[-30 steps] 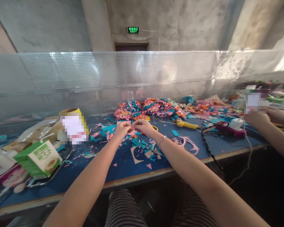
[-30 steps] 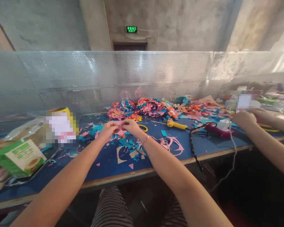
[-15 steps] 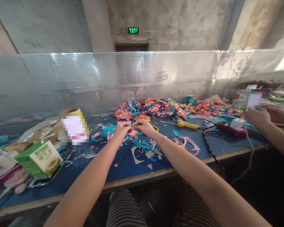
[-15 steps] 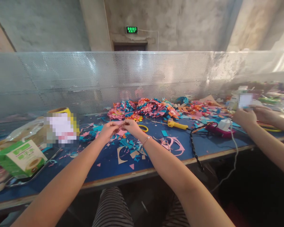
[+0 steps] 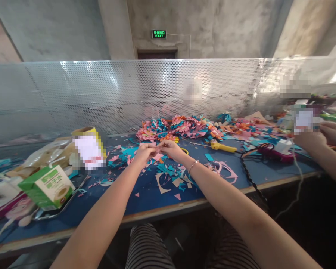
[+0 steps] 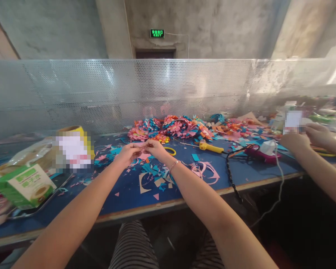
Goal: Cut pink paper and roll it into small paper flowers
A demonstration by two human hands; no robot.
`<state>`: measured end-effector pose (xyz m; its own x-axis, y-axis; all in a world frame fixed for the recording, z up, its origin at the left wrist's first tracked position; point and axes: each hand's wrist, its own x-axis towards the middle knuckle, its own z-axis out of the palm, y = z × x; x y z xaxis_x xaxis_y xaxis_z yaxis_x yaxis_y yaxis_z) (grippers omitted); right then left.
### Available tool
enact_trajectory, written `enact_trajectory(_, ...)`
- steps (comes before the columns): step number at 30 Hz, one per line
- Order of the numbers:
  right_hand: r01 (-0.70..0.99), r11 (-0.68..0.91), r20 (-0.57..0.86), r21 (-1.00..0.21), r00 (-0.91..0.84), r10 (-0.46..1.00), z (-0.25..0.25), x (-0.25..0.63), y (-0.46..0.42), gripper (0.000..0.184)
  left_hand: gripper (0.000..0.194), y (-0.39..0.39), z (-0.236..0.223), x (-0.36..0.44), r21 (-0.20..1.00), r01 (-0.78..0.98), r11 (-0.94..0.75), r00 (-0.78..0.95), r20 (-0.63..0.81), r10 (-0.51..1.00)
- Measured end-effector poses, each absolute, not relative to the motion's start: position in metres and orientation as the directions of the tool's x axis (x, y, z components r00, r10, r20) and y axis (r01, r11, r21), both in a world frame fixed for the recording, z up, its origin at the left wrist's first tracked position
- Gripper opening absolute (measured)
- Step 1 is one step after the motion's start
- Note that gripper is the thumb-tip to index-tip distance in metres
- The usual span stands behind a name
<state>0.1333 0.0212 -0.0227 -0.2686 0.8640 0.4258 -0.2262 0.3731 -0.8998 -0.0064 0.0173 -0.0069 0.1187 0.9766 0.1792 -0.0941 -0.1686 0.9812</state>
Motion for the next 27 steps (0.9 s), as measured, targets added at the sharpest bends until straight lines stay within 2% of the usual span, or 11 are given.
enact_trajectory(4, -0.294, 0.283, 0.361, -0.913, -0.261, 0.895, -0.023, 0.132, 0.023, 0.025, 0.01, 0.025, -0.012, -0.01, 0.921, 0.08, -0.381, 0.155, 0.366, 0.918)
enact_trajectory(6, -0.293, 0.27, 0.343, -0.917, -0.236, 0.909, -0.024, 0.132, 0.026, 0.027, 0.008, 0.028, -0.015, -0.011, 0.906, 0.102, -0.411, 0.172, 0.391, 0.904)
enact_trajectory(10, -0.296, 0.239, 0.315, -0.925, -0.241, 0.918, -0.024, 0.134, 0.028, 0.027, 0.009, 0.026, -0.014, -0.01, 0.933, 0.069, -0.354, 0.164, 0.34, 0.926)
enact_trajectory(17, -0.307, 0.256, 0.33, -0.917, -0.223, 0.917, -0.022, 0.136, 0.026, 0.027, 0.012, 0.016, -0.004, -0.007, 0.976, -0.104, -0.193, 0.157, 0.208, 0.965)
enact_trajectory(27, -0.136, 0.399, 0.419, -0.907, -0.183, 0.89, -0.022, 0.134, 0.025, 0.024, 0.024, 0.02, -0.006, -0.01, 0.983, -0.138, -0.123, 0.167, 0.145, 0.975)
